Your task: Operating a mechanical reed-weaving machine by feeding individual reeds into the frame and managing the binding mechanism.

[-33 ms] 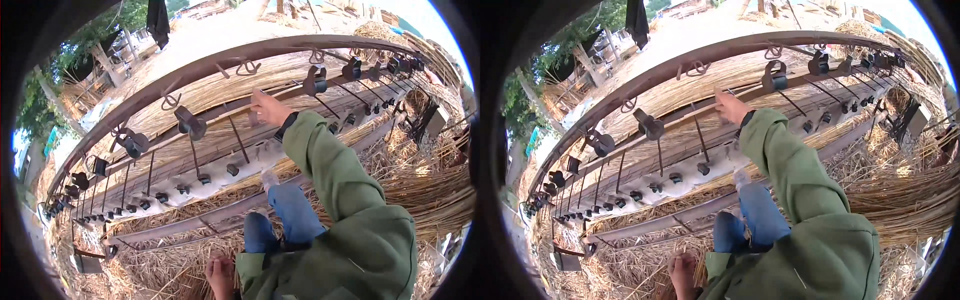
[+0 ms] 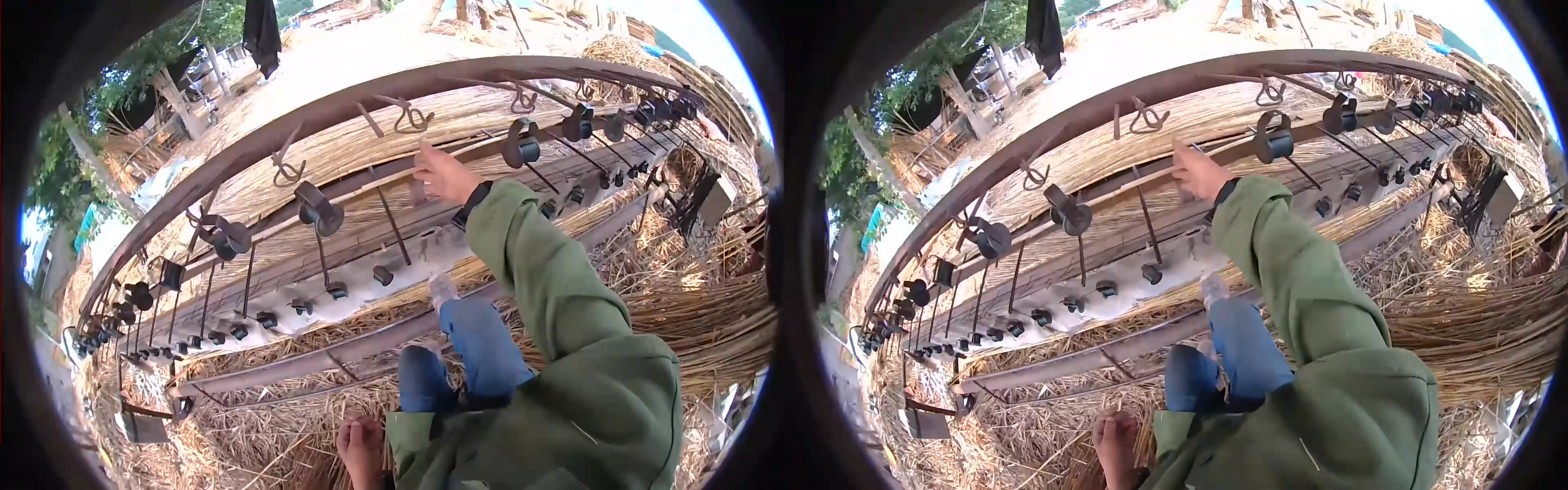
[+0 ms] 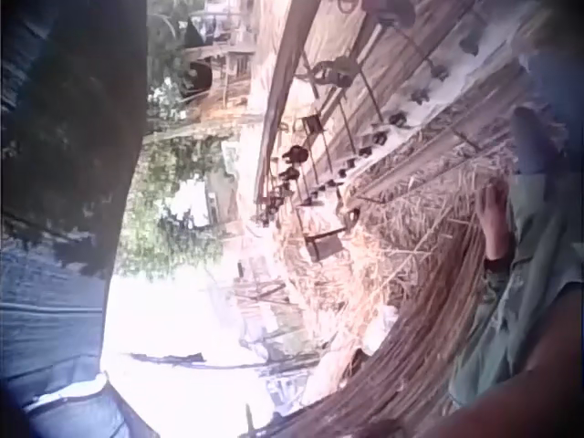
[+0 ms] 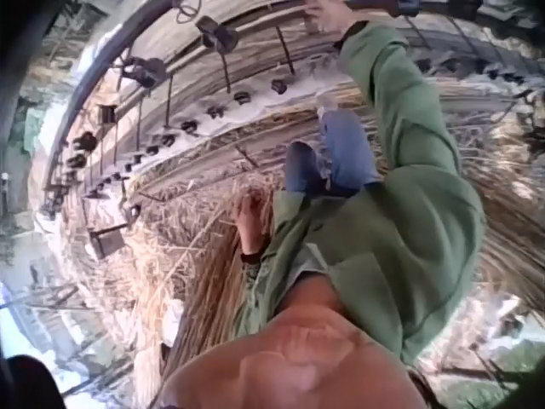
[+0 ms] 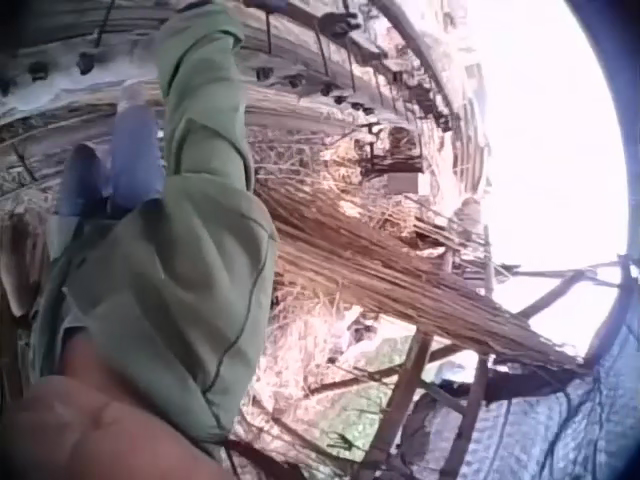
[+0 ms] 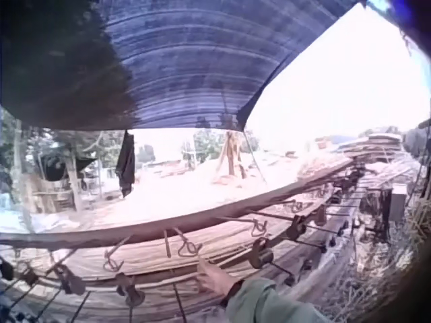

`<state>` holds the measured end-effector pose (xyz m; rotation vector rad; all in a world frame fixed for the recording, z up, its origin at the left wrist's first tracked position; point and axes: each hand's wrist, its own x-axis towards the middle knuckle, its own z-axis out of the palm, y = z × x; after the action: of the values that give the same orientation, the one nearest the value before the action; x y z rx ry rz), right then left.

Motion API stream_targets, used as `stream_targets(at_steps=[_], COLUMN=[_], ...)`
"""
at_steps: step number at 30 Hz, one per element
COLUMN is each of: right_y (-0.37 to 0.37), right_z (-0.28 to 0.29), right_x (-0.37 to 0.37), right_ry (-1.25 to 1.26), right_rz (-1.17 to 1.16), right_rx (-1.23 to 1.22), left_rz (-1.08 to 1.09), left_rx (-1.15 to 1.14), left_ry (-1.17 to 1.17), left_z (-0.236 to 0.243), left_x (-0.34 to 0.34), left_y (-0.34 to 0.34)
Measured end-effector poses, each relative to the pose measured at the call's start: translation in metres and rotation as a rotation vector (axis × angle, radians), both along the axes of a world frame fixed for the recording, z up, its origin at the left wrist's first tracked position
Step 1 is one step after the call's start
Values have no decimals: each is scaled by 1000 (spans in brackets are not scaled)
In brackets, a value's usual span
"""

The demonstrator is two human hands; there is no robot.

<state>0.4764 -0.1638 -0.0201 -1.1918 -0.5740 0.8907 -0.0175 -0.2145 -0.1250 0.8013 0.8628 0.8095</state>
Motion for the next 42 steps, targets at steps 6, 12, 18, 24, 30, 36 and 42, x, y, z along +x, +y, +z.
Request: stream_targets(at_steps=[6,12,18,24,30,36,42], right_y=[6,-7,-46,-84,-115,-155,-165], right_z=[-13,-8,-46,-127,-177,-145,-137], right_x=[16,-15,-77,-105,-115,-118,-110], right_ry=[10,37,-84,-1270,-1528,-1501,-1481], right_rz=[74,-29,153,650,469,320,282], right_rx=[6,-48,-216,-208,-350,-335,-341], left_rz=[-16,-9,3,-66,-132,-246,-177], left_rx=[-5,22,9,17,20,128,32], left_ry=[-87,22,49,123,128,104,-8], left_z=[9,11,7,9,3,-7,6], left_x=[7,6,6,27,52,83,117], left_y=[-3,-10,-15,-14,-20,-18,-20])
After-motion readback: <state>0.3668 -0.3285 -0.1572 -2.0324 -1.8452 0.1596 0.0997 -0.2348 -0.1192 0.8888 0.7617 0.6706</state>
